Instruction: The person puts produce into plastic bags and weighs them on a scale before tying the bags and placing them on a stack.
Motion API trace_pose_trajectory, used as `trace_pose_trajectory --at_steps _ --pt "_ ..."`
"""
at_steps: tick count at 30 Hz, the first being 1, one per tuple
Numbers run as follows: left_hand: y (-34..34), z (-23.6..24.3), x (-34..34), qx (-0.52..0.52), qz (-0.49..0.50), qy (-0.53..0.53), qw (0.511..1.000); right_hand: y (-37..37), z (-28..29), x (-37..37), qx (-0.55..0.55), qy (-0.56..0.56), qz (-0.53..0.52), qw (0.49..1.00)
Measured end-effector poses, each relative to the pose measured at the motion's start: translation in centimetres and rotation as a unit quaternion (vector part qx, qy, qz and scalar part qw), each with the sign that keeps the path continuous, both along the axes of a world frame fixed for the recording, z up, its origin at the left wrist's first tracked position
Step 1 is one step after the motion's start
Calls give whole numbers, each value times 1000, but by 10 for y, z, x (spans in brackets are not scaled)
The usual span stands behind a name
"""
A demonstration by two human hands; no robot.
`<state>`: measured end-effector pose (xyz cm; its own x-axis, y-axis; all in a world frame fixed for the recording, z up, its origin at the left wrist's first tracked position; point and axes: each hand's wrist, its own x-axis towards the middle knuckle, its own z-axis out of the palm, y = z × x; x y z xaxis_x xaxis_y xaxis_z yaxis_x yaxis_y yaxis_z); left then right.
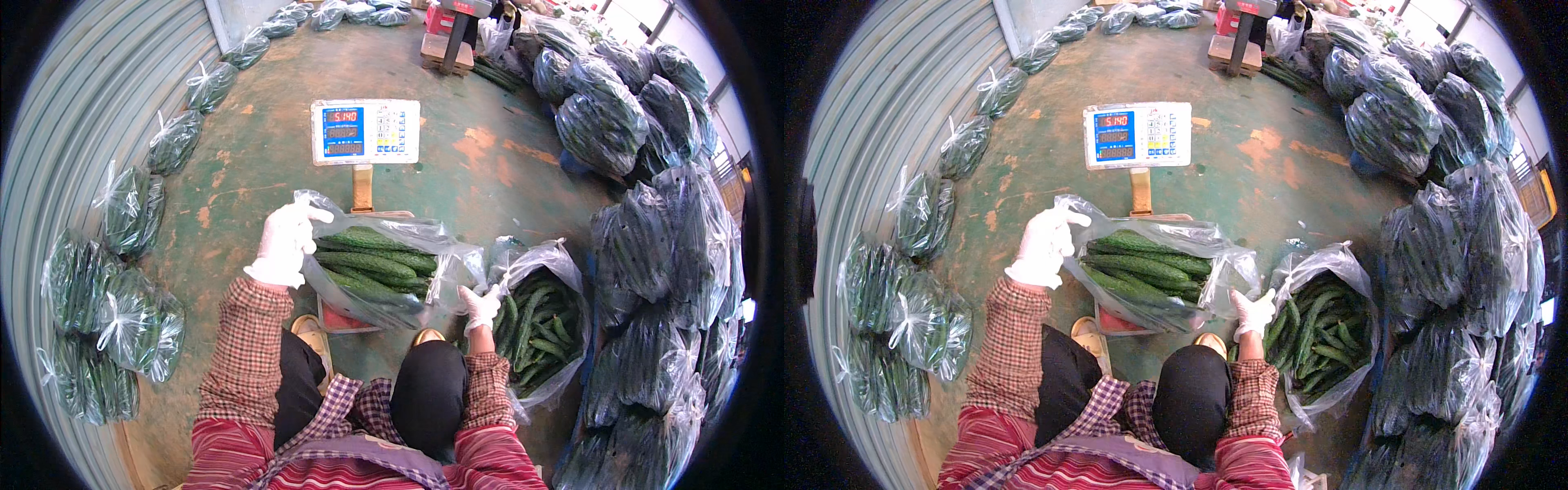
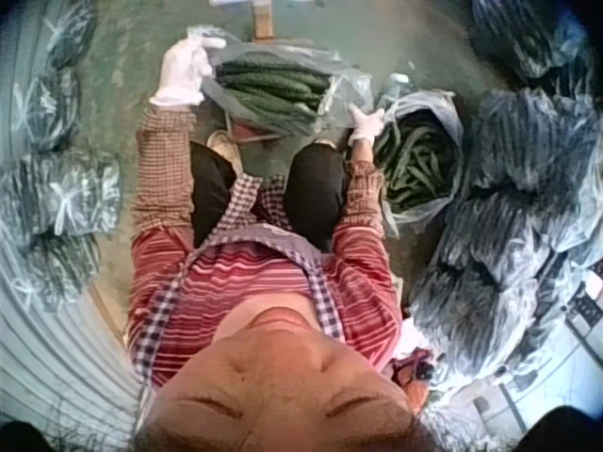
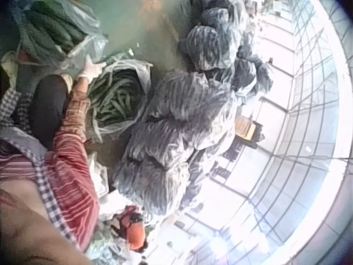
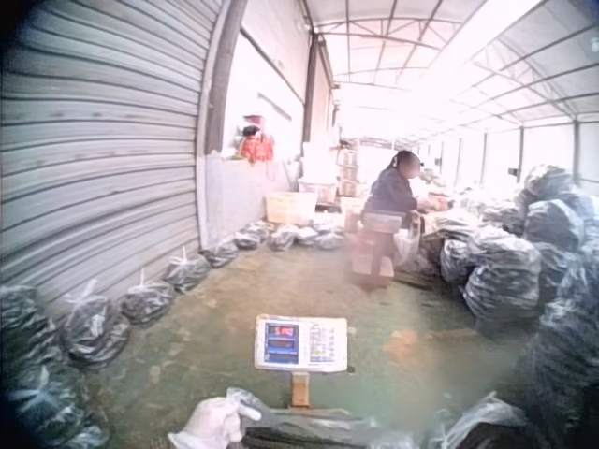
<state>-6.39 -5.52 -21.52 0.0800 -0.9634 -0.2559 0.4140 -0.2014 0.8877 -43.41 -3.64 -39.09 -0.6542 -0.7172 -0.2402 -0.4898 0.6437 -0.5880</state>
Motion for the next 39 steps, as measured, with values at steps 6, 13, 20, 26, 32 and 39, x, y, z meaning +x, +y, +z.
trace_pose_trajectory --at_steps 6,13,20,26,32,39 --pt "-15 4 2 -99 -28 -145 984 -13 65 8 -336 -698 -38 632" --pt "-26 88 9 -53 -42 67 995 -101 205 -13 -331 -654 202 649" --pt "1 34 16 -144 9 -180 973 -91 165 -2 -237 -652 176 699" --pt "32 50 6 -94 25 34 995 -53 214 7 -297 -572 274 714" --pt "25 38 -24 -155 -27 -128 979 -37 201 19 -234 -585 275 726" --pt "28 50 -62 -111 -65 -44 991 -28 197 41 -283 -594 280 699"
